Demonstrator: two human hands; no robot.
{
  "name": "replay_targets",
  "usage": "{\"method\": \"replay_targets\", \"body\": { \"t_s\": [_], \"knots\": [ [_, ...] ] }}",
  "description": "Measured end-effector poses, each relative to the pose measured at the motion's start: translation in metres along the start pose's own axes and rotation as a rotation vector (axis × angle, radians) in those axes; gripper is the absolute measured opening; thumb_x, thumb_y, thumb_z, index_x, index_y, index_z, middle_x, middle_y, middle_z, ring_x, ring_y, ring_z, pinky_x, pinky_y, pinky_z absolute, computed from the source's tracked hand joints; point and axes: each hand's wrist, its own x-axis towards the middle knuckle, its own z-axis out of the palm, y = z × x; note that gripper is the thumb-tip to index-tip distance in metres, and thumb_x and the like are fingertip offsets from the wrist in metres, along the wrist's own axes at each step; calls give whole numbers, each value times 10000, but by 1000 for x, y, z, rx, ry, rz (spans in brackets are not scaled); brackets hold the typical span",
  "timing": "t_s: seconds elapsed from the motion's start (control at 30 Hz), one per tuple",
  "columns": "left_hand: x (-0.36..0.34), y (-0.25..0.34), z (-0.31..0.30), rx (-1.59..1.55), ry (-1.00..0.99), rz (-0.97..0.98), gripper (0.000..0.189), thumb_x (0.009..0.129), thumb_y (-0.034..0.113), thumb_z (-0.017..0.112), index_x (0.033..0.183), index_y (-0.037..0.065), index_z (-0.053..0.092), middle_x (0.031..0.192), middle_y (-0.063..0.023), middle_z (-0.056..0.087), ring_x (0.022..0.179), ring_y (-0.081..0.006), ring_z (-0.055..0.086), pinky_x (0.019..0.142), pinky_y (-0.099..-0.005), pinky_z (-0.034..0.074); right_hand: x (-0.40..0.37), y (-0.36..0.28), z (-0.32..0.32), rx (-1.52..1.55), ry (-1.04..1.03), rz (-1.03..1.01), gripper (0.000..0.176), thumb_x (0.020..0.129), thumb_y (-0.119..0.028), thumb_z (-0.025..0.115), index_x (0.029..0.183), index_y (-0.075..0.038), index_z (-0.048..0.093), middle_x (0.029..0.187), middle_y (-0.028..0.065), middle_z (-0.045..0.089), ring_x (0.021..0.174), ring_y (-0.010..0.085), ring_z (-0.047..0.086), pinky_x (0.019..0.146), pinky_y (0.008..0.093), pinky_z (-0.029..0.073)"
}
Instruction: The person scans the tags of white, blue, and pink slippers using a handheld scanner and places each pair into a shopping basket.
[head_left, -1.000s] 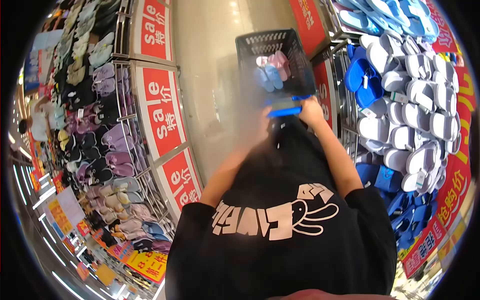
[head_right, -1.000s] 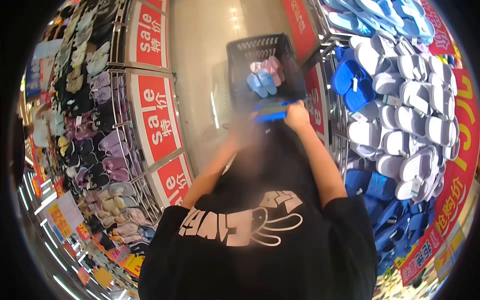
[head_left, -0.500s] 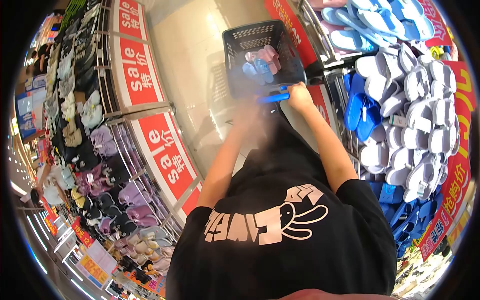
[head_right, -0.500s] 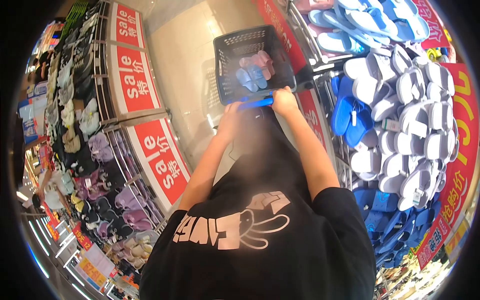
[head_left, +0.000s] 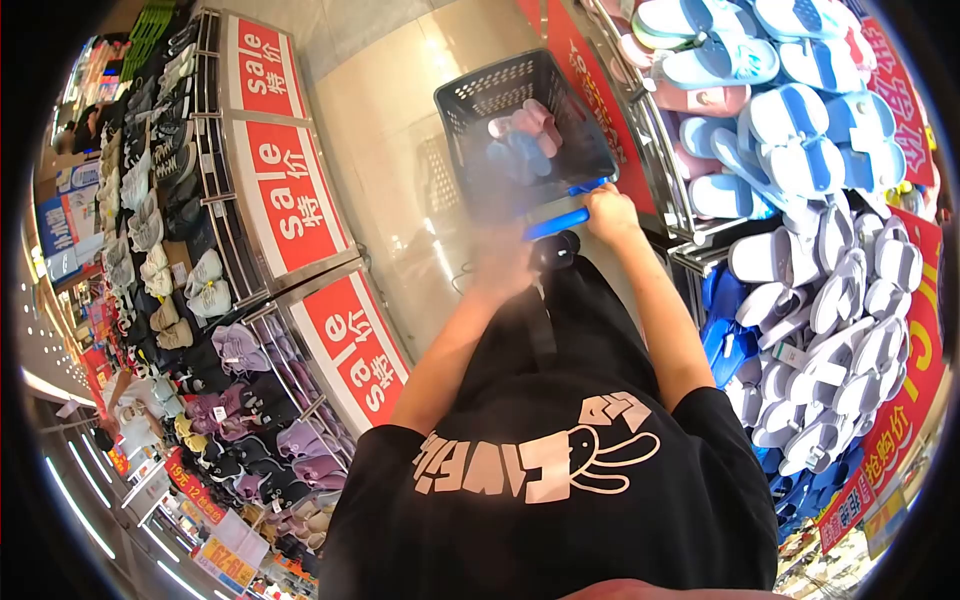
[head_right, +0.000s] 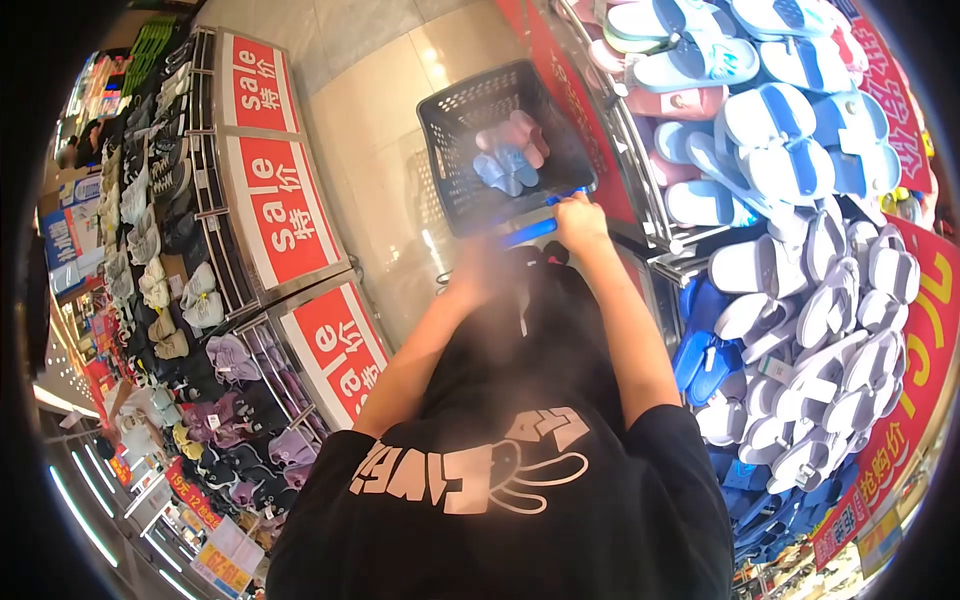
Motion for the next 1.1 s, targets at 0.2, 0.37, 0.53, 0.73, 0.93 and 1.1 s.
{"method": "replay_targets", "body": {
  "t_s": [0.2, 0.37, 0.53, 0.73, 0.93, 1.1],
  "knots": [
    [30, -12, -16, -51, -285, 240, 349, 730, 208, 764, 998, 4, 671, 1368, -175, 451, 1198, -342, 513, 977, -428, 463, 26, 28, -23, -182, -94, -84, 60, 702, -101, 665, 747, -133, 689, 917, 28, 695, 1127, 217, 617, 784, 436, 540],
    [52, -55, -24, -108, -243, 641, 325, 724, 206, 754, 935, -23, 659, 1251, -178, 544, 1024, -335, 616, 862, -402, 510, 31, 40, -57, -167, -113, -38, 217, 698, -3, 660, 873, -128, 692, 1014, 13, 682, 1251, 208, 538, 869, 463, 511],
    [80, -121, -83, -198, -671, 284, 323, 690, 240, 778, 922, 38, 680, 1063, -136, 628, 985, -329, 627, 838, -430, 509, 40, 37, -47, -178, -260, 69, 149, 737, -38, 653, 862, -97, 709, 1006, 64, 691, 1268, 245, 528, 852, 454, 530],
    [90, -212, -97, -1007, -666, -410, 256, 772, 189, 774, 945, 20, 689, 807, -73, 674, 681, -171, 662, 565, -306, 524, 132, -67, -102, 1, -531, 256, 154, 821, -113, 610, 918, -56, 715, 951, 137, 710, 993, 317, 670, 836, 435, 536],
    [109, -252, -46, -1677, -184, -882, 366, 918, 293, 549, 1134, 8, 622, 911, -77, 673, 646, -135, 601, 527, -280, 472, 264, -69, 114, 530, 85, 437, 194, 853, -152, 644, 985, -20, 696, 917, 169, 708, 838, 318, 691, 778, 392, 540],
    [154, -263, 31, -2180, 301, -1088, 483, 926, 377, 504, 1187, -23, 579, 936, -135, 636, 459, -107, 470, 390, -238, 350, 306, -46, 354, 889, -356, 893, 178, 856, -147, 674, 967, -8, 682, 803, 112, 692, 676, 205, 685, 600, 342, 571]
  ]
}}
